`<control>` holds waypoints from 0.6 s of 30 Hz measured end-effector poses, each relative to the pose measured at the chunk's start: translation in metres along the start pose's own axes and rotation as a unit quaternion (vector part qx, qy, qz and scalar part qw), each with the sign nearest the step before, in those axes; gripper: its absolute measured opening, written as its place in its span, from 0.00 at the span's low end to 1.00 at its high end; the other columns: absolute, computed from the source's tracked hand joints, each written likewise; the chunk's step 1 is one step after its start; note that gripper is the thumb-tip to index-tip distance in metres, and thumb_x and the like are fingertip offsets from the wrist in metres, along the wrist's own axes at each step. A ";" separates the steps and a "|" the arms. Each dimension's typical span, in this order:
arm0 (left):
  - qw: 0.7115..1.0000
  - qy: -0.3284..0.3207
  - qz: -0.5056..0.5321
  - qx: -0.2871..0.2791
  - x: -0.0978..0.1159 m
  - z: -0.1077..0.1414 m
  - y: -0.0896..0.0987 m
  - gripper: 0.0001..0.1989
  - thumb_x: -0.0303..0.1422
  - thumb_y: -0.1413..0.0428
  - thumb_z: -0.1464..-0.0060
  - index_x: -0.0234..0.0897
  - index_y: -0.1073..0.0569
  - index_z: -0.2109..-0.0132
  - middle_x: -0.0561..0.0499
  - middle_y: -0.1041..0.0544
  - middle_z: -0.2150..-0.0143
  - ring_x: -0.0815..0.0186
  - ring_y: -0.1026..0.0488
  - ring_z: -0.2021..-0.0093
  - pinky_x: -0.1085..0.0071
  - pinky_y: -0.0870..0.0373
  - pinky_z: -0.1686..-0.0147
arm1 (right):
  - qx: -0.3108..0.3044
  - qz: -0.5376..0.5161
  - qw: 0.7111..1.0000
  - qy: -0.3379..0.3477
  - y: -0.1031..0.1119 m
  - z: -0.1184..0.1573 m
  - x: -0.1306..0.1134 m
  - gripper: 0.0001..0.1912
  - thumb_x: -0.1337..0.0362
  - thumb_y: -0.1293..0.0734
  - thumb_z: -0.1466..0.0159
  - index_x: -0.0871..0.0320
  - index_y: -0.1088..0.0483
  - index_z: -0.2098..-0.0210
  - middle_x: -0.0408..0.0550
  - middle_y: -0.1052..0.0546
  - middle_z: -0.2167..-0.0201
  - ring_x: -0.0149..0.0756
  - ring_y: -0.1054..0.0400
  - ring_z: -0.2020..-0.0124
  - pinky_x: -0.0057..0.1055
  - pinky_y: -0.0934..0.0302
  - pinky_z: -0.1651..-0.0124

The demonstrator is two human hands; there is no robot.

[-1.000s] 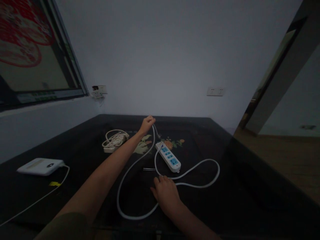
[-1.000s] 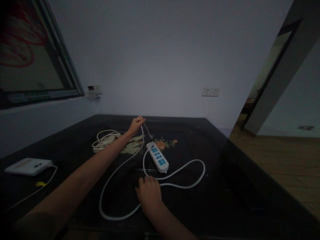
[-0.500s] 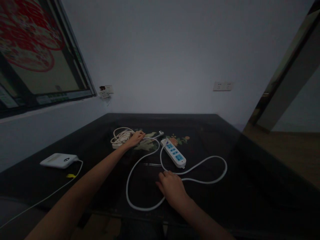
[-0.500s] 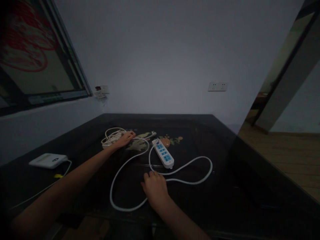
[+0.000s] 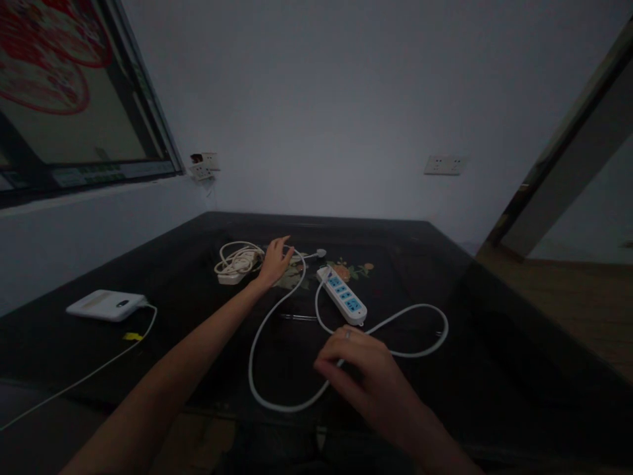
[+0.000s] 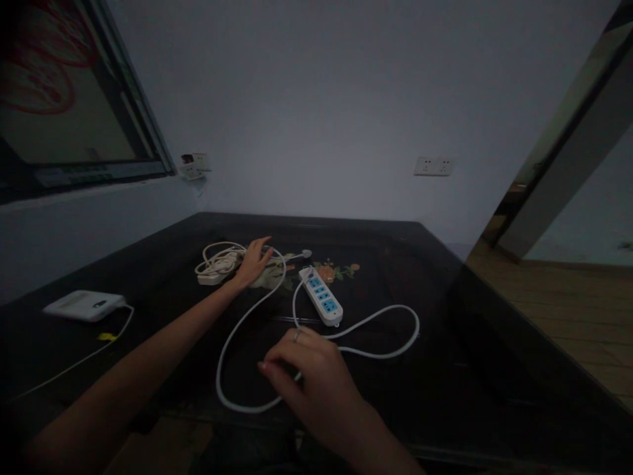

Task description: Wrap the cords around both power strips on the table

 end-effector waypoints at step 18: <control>0.971 0.143 -0.042 -0.185 -0.002 0.020 -0.136 0.16 0.36 0.47 0.40 0.34 0.32 0.47 0.44 0.30 0.49 0.60 0.29 0.53 0.57 0.29 0.55 | -0.008 0.406 0.887 -0.220 -0.051 -0.057 0.169 0.27 0.46 0.40 0.38 0.58 0.31 0.49 0.59 0.45 0.34 0.64 0.57 0.36 0.64 0.54 0.46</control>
Point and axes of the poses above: each hand's wrist, its own z-axis away from the middle knuckle, its own y-axis out of the back of the hand, x = y × z, the point moved 9 cm from there along -z, towards the middle knuckle
